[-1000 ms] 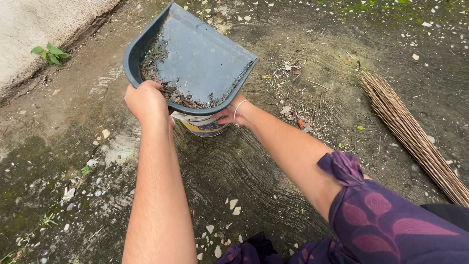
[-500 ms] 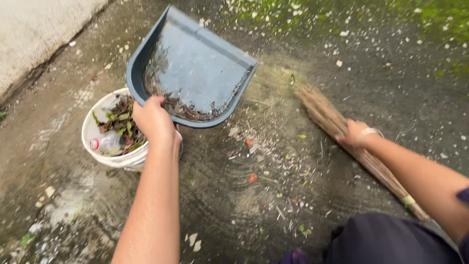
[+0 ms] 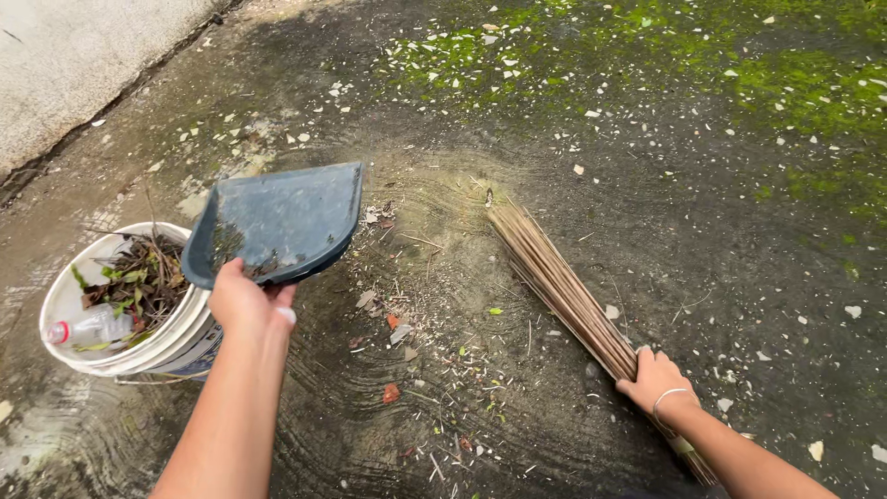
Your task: The person sweeps debris from a concrete outdoor surface using a broom, gathers the waste into a dustpan, and empties the dustpan into a bucket.
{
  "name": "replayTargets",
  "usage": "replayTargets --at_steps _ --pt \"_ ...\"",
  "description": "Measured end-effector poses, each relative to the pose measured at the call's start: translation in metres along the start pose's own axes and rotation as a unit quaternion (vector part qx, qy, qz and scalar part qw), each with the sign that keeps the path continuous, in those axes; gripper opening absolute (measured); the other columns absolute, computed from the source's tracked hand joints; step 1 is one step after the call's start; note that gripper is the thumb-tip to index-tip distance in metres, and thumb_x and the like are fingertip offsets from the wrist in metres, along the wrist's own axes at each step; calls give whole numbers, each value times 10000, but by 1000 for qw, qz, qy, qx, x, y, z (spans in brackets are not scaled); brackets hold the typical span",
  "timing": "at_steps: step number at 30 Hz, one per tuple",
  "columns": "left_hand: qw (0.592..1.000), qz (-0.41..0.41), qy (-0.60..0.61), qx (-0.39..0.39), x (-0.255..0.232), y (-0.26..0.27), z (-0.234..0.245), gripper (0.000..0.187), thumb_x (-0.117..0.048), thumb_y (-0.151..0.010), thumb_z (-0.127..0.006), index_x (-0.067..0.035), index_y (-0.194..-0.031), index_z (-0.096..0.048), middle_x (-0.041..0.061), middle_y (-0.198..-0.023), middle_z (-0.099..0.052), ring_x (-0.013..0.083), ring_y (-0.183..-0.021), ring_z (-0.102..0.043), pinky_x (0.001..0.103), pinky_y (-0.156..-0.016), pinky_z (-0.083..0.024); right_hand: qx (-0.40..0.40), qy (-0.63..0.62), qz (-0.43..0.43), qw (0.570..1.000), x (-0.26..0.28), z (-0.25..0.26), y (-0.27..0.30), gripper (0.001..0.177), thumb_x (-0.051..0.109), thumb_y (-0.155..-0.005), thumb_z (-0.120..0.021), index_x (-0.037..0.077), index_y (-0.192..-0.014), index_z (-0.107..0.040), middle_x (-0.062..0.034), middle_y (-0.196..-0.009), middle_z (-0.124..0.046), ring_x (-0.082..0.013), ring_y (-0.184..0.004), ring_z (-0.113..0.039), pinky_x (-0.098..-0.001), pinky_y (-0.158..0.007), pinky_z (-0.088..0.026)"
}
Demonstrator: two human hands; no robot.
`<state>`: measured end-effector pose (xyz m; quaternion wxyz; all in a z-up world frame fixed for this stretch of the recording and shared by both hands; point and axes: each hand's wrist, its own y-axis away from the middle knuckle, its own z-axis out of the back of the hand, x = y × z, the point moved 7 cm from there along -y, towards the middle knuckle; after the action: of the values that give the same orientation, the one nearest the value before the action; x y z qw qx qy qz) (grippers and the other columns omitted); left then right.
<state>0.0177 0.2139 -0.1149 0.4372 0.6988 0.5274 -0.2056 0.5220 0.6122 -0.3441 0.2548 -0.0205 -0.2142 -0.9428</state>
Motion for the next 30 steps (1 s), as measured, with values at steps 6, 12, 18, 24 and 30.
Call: replayTargets --at_steps 6,12,18,24,30 --pt "997 5 -65 -48 2 7 12 289 -228 -968 -489 -101 -1203 -599 56 -1229 -662 261 -1070 -697 545 -830 -594 -12 -187 -33 982 -17 29 -65 683 440 -858 -700 58 -1330 -387 -332 -1160 -711 -462 -1050 -734 -509 -954 -571" --pt "998 15 -56 0 22 8 8 270 -221 -995 -472 -85 -1178 -616 76 -1186 -707 274 -1033 -750 502 -787 -675 12 -138 -102 985 -7 45 -68 805 504 -864 -730 174 -1494 -354 -287 -1275 -667 -456 -1170 -669 -507 -1022 -531" --pt "981 41 -187 38 93 -23 37 208 -182 -979 -544 -48 -1133 -581 93 -991 -698 264 -767 -707 416 -492 -531 81 -134 97 983 39 -36 -9 963 490 -808 -766 225 -1581 -255 -247 -1266 -673 -405 -1135 -690 -461 -1023 -536" --pt "914 186 -358 31 194 -32 152 189 -139 -945 -617 22 -1044 -615 124 -773 -661 244 -531 -620 362 -386 -480 221 -502 89 831 40 -24 7 725 383 -827 -765 109 -1433 -478 -157 -950 -683 -271 -726 -687 -421 -634 -582" --pt "915 276 -293 -21 249 27 216 130 -171 -993 -560 -99 -1099 -580 89 -991 -674 265 -821 -677 538 -670 -597 338 -553 42 761 77 0 31 654 349 -809 -733 143 -1374 -475 -134 -829 -672 -228 -585 -674 -380 -506 -582"
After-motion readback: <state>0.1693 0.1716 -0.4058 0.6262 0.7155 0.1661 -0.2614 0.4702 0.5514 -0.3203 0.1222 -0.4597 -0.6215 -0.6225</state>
